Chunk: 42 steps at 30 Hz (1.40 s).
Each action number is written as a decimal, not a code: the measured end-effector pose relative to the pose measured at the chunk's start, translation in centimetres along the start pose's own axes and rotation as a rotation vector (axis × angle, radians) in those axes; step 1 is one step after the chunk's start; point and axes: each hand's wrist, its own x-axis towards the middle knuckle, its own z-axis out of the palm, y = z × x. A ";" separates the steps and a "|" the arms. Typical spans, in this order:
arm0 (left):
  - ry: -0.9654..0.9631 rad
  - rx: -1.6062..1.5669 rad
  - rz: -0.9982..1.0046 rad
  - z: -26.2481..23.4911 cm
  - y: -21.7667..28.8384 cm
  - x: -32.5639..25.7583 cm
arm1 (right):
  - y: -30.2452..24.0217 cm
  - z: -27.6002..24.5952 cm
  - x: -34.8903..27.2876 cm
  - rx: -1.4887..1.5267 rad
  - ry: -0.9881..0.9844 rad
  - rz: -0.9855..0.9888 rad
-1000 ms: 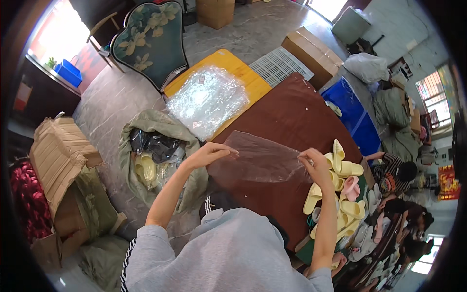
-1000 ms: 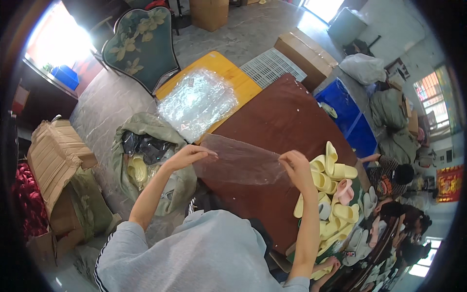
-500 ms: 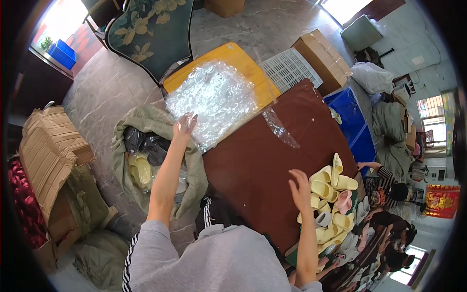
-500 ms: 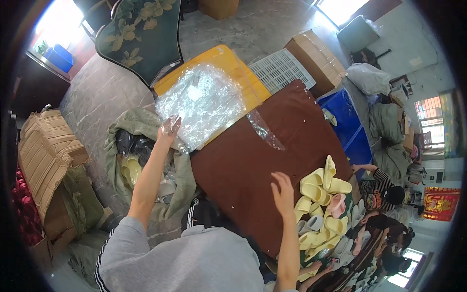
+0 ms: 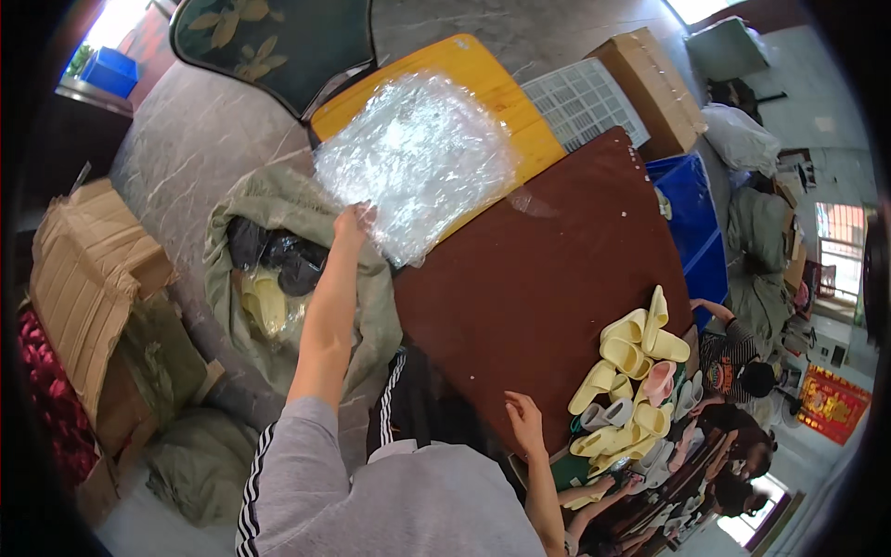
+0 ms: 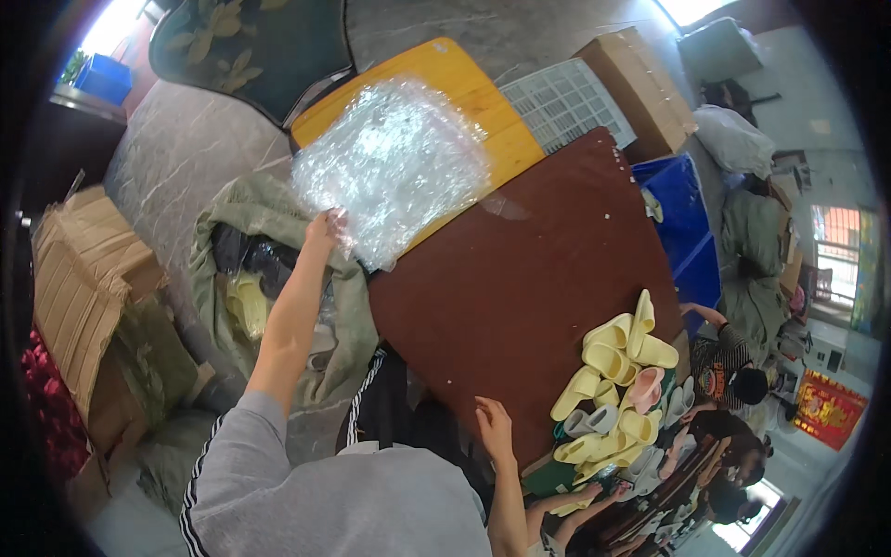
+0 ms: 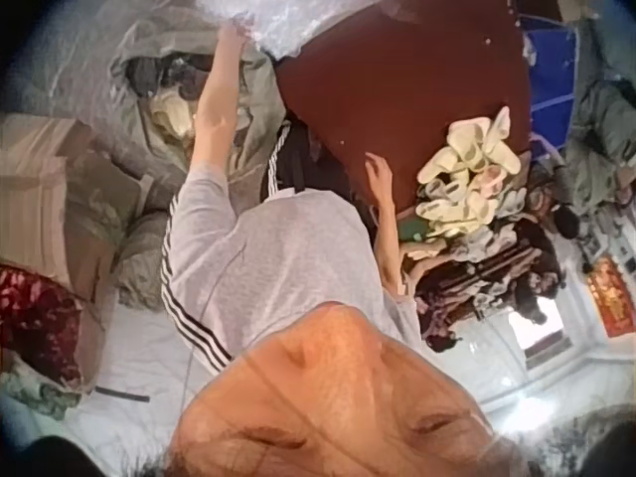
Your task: The person packs slippers into clear plastic bags by hand and sets the packaged slippers on the table.
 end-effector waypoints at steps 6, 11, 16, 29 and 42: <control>0.588 0.422 0.566 -1.0 -0.9 -2.1 | 2.3 1.8 0.6 -0.047 -0.116 0.036; 0.535 0.612 0.638 -6.2 -6.8 -10.6 | 2.7 2.2 2.3 -0.153 -0.187 0.098; 0.819 0.694 0.269 -17.0 -9.1 -13.0 | 2.8 3.0 4.9 -0.166 -0.238 0.091; 0.689 -0.307 0.031 -22.0 -2.0 -4.1 | 5.4 5.6 3.1 -0.136 -0.254 0.171; 0.111 0.003 0.303 -16.3 0.9 -28.6 | 2.9 5.4 1.6 0.017 -0.105 -0.043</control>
